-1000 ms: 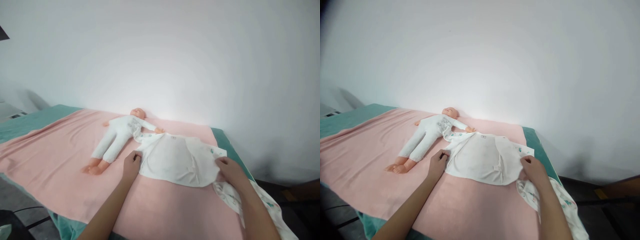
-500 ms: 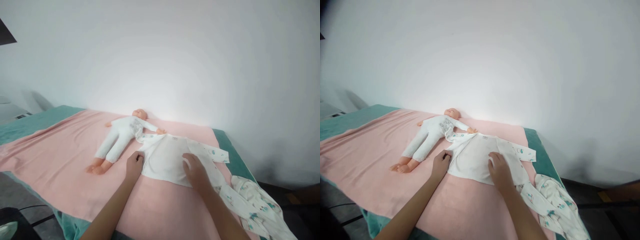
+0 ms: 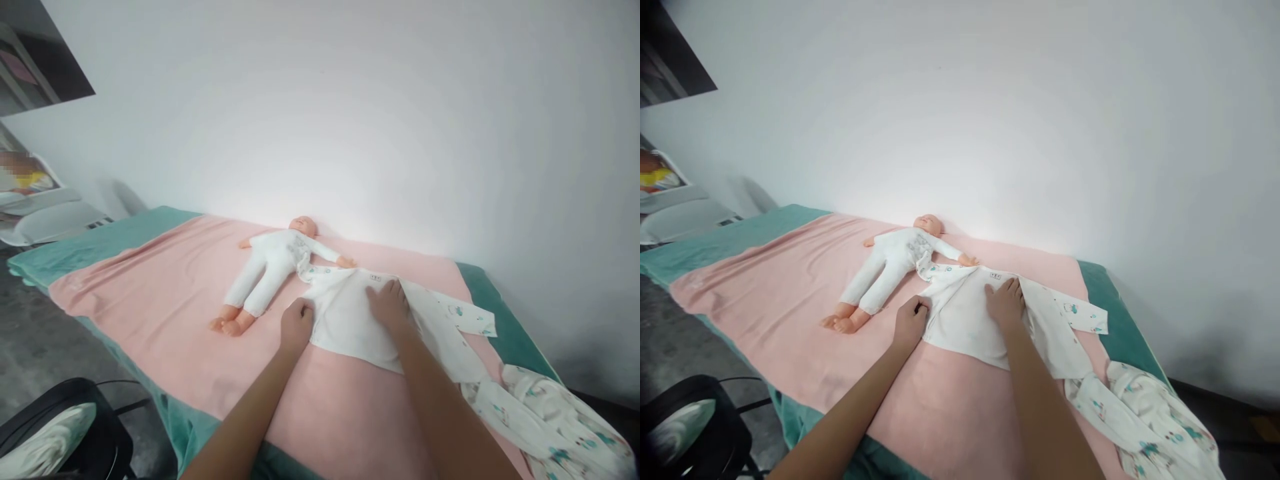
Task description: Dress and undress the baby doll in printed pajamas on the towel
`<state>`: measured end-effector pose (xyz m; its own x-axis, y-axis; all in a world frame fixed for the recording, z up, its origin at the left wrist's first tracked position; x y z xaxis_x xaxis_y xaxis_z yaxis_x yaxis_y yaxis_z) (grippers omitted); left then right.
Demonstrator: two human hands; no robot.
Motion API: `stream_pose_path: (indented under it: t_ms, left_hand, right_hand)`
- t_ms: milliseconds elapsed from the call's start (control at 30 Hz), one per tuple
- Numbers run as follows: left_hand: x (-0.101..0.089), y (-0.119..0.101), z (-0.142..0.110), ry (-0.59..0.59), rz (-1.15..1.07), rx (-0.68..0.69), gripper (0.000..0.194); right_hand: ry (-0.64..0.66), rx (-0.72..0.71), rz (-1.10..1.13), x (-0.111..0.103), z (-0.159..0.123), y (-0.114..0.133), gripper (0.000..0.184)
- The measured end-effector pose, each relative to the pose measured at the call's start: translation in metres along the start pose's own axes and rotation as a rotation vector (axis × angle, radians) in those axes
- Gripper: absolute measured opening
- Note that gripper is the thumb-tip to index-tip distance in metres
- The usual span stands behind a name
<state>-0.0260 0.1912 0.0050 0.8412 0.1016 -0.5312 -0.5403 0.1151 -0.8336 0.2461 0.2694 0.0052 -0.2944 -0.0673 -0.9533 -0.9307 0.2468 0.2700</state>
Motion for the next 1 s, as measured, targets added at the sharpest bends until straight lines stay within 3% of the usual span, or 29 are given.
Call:
stream_pose_path:
  t_ms: [167, 367, 500, 733, 867, 1000]
  left_hand:
    - [0.0, -0.001, 0.0, 0.011, 0.005, -0.012, 0.018]
    - [-0.001, -0.003, 0.0, 0.029, 0.048, -0.011, 0.018]
    - [-0.001, -0.006, -0.002, 0.044, 0.059, 0.006, 0.017]
    - [0.0, -0.016, -0.006, 0.111, 0.1, 0.074, 0.019]
    - [0.005, -0.019, -0.005, 0.157, 0.118, 0.132, 0.02]
    - [0.017, -0.029, -0.007, 0.241, 0.254, 0.312, 0.031]
  right_hand:
    - [0.018, -0.136, -0.096, 0.007, -0.026, -0.001, 0.078]
    - [0.099, -0.314, -0.22, 0.016, -0.084, -0.008, 0.075]
    - [0.066, -0.403, -0.247, 0.013, -0.13, -0.011, 0.072]
    - [-0.105, -0.611, -0.173, 0.013, -0.197, -0.034, 0.067]
    - [-0.251, -0.583, -0.148, -0.001, -0.205, -0.061, 0.049]
    - [-0.336, -0.665, -0.197, -0.015, -0.209, -0.062, 0.035]
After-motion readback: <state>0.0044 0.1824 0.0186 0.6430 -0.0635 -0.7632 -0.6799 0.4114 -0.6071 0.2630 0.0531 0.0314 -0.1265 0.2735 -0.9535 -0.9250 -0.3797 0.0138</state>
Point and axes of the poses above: each hand's wrist, its own z-axis towards the middle knuckle, its own x-axis out of the palm, y = z × x, the point moved 7 cm from there along z, towards the middle knuckle, and after that the axes turned 15 degrees about y, right-handed, at the moved point
